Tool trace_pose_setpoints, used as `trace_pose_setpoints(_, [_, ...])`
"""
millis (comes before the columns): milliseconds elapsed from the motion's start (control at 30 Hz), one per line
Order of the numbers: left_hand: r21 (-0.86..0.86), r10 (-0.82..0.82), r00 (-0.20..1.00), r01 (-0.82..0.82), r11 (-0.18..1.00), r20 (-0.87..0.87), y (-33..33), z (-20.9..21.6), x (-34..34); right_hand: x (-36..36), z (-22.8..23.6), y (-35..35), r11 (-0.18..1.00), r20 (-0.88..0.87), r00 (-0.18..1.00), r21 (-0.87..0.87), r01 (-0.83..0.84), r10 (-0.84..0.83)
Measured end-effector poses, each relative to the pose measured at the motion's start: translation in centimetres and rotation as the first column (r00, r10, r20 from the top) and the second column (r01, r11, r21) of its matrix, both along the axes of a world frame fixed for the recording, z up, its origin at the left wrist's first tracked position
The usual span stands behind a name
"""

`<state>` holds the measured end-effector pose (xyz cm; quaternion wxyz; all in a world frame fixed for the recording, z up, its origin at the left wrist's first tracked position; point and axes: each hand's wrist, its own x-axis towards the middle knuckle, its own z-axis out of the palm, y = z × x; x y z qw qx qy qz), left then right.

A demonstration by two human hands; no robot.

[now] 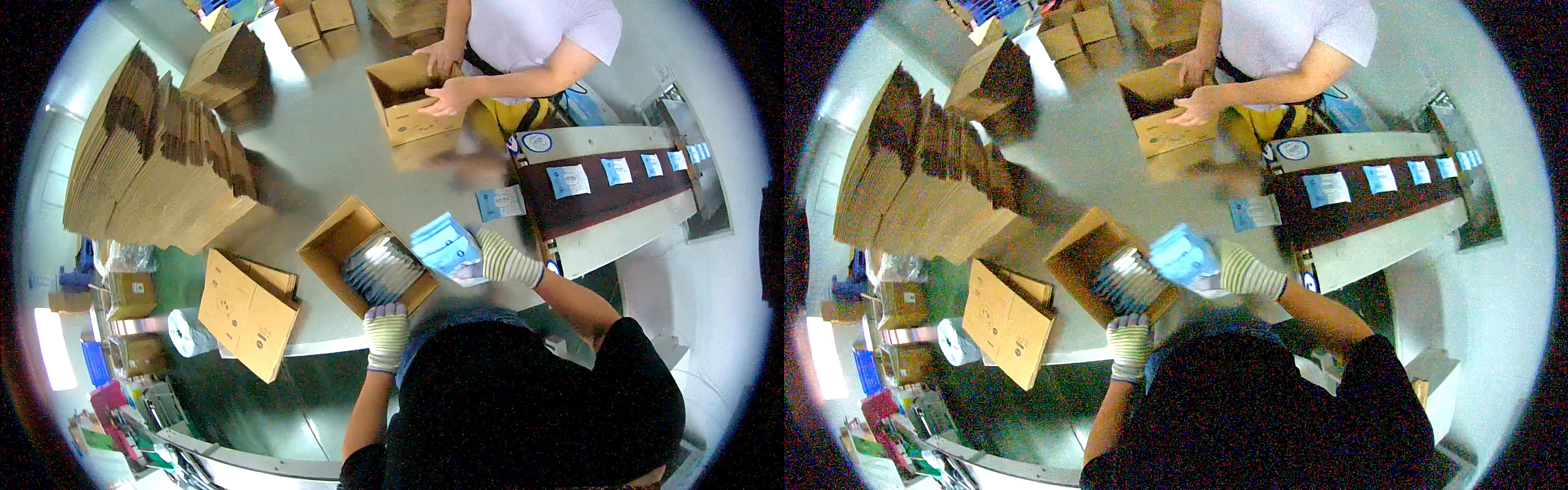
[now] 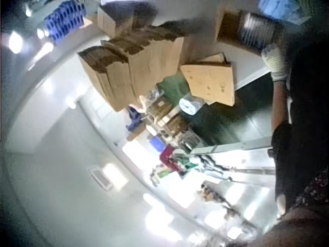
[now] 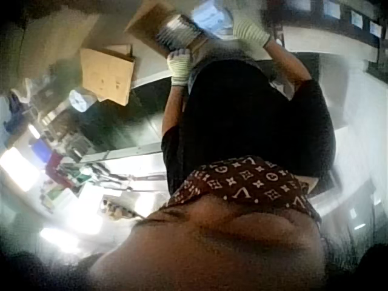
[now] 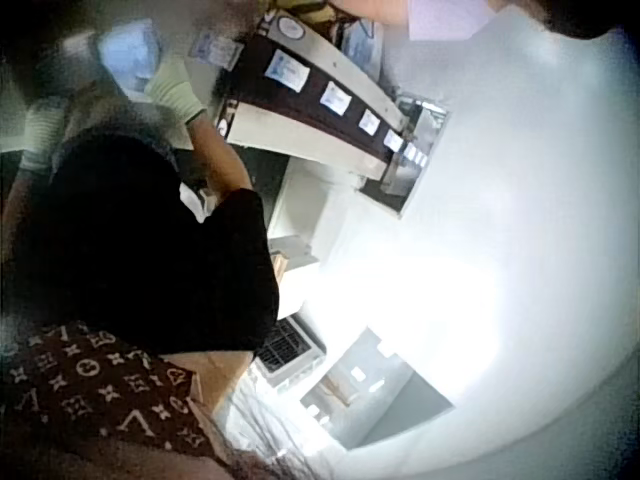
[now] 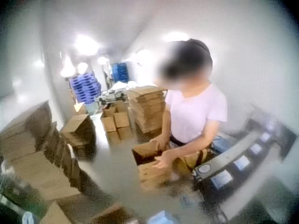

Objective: The person picks up packets from a conveyor belt and packs them into a cardboard box.

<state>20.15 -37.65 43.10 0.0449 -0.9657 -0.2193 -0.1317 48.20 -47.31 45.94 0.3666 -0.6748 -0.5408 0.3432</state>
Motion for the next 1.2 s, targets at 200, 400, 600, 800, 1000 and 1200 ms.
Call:
trace_pose_setpoints(200, [-0.034, 0.001, 0.998, -0.004, 0.999, -0.062, -1.3, 0.0, -0.4, -7.4, 12.3, 9.3, 0.917, 0.146, 0.929, 0.170, -0.362, 0.340])
trace_pose_setpoints(400, [0.019, 0.002, 0.985, 0.001, 1.000, -0.170, -3.1, 0.2, 0.1, -11.1, -1.0, 19.2, 0.920, 0.837, 0.424, -0.213, -0.330, 0.346])
trace_pose_setpoints(600, [-0.008, 0.116, 0.988, -0.115, 0.993, 0.099, 0.5, 2.0, -1.8, -11.7, 4.2, 13.4, 0.785, 0.555, 0.626, -0.083, -0.614, 0.548])
trace_pose_setpoints(800, [-0.168, 0.087, 0.981, -0.057, 0.984, 0.174, 1.2, 2.0, -4.4, -11.9, 0.4, 5.8, 0.755, 0.614, 0.464, -0.383, -0.533, 0.639])
trace_pose_setpoints(1000, [-0.294, 0.376, 0.909, -0.316, 0.902, 0.177, 3.9, 2.6, -11.1, -14.6, 1.0, 6.9, 0.858, 0.651, 0.612, -0.122, -0.499, 0.448])
trace_pose_setpoints(1200, [-0.200, 0.553, 0.819, -0.573, 0.795, -0.152, 8.2, -1.5, -16.8, -8.1, 2.3, 27.2, 0.987, 0.839, 0.543, 0.098, -0.131, -0.012])
